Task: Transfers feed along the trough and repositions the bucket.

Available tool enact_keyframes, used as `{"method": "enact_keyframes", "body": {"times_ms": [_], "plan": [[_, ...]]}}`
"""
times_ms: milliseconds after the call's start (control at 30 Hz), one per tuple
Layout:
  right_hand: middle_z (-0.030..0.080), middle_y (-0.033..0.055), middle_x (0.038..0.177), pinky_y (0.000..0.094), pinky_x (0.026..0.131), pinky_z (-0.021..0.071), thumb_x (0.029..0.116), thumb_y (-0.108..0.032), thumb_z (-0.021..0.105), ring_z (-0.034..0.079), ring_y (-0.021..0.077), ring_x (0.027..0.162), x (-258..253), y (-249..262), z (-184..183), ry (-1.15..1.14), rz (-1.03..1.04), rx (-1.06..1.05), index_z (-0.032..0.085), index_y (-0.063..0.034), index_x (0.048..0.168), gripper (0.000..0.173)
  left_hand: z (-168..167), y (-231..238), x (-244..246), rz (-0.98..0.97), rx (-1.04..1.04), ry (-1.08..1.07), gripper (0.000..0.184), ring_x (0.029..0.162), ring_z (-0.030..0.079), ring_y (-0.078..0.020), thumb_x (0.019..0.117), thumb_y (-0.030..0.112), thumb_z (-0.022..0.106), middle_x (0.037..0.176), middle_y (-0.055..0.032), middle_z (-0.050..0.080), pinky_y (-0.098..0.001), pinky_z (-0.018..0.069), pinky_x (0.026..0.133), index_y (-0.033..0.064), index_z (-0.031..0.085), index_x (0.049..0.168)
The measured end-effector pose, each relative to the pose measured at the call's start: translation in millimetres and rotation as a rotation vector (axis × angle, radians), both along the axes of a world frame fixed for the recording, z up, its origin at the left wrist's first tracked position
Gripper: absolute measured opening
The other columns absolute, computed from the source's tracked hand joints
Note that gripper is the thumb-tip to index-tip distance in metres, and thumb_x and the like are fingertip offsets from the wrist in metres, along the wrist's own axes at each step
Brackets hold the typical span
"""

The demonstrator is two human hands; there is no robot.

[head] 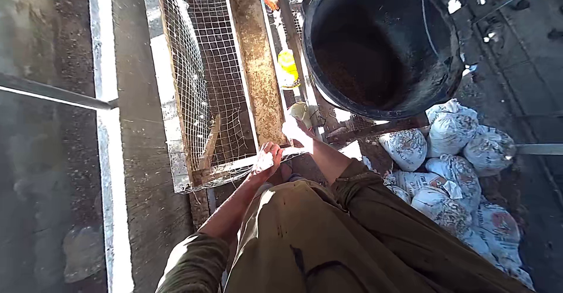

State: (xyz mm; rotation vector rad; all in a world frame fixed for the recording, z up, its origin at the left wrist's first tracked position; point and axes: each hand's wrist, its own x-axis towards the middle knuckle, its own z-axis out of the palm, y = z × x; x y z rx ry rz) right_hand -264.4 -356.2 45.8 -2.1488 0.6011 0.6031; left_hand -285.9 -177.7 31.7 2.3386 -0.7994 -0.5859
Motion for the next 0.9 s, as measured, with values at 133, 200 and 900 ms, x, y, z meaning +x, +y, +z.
{"method": "enact_keyframes", "body": {"times_ms": [133,200,900], "plan": [[0.067,0.0232,0.123,0.0578,0.100,0.0502,0.0987,-0.018,0.057,0.064,0.0372,0.119,16.3,-1.1,2.0,0.080,0.072,-0.058,0.066,0.0026,0.123,0.032,12.1,-2.1,6.4,-0.039,0.153,0.019,0.039,0.121,0.061,-0.0364,0.1079,0.026,0.046,0.116,-0.0220,0.068,-0.0499,0.0429,0.109,-0.0036,0.070,0.114],[0.067,0.0239,0.124,0.0585,0.100,0.0498,0.0989,-0.018,0.058,0.063,0.0376,0.120,18.8,-3.7,2.2,0.096,0.084,-0.054,0.066,0.0030,0.122,0.033,13.0,-4.2,10.1,-0.059,0.206,0.044,0.040,0.122,0.061,-0.0351,0.1090,0.028,0.044,0.118,-0.0214,0.067,-0.0490,0.0428,0.110,-0.0023,0.069,0.117],[0.065,0.0255,0.127,0.0633,0.096,0.0507,0.0998,-0.022,0.059,0.064,0.0424,0.117,-4.7,4.5,21.8,0.054,-0.022,-0.025,0.062,-0.0004,0.129,0.037,10.3,81.4,44.6,-0.032,0.296,0.097,0.032,0.122,0.060,-0.0327,0.1071,0.028,0.053,0.122,-0.0172,0.066,-0.0519,0.0422,0.108,0.0027,0.070,0.118]]}}
